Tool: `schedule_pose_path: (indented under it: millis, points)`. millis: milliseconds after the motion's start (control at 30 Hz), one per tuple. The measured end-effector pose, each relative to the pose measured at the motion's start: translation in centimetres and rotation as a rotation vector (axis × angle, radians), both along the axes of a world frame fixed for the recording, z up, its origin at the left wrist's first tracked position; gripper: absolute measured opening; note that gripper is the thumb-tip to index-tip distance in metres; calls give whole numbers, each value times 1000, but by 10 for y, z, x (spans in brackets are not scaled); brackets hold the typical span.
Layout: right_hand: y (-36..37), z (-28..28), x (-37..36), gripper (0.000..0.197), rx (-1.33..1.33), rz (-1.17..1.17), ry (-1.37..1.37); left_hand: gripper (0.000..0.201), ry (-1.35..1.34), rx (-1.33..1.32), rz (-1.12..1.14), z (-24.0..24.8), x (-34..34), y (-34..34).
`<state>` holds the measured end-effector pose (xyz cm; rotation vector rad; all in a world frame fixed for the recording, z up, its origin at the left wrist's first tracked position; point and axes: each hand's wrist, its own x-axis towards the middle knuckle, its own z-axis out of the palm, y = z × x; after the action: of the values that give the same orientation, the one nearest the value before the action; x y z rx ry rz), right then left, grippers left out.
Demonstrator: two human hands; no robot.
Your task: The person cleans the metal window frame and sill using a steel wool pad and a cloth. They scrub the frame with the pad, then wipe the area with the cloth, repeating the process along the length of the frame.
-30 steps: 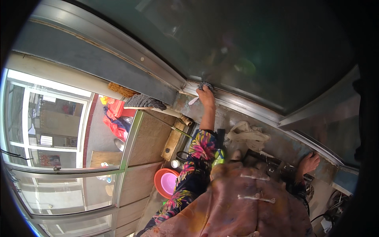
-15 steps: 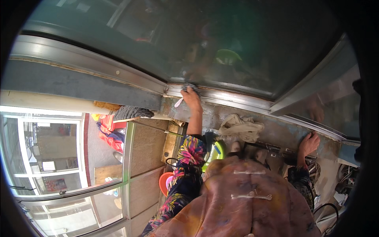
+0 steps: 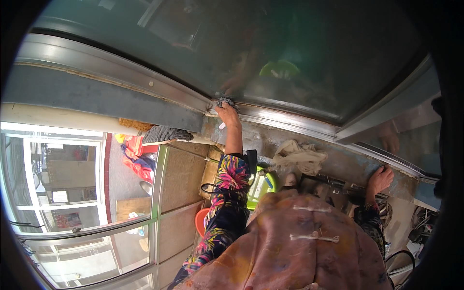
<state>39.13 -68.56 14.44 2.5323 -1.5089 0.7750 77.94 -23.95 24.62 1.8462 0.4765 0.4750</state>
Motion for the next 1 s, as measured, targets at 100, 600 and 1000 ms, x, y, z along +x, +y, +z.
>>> schedule_pose_path:
  millis: [100,600,1000]
  points:
    - [1,2,1,27,-11,-6,27,32,7,-73,-56,-12,-12,-13]
    - [-3,-2,-1,31,30,9,4,39,98,127,-23,-25,20,22]
    - [-2,0,-2,32,50,-3,20,44,106,195,-29,-28,31,37]
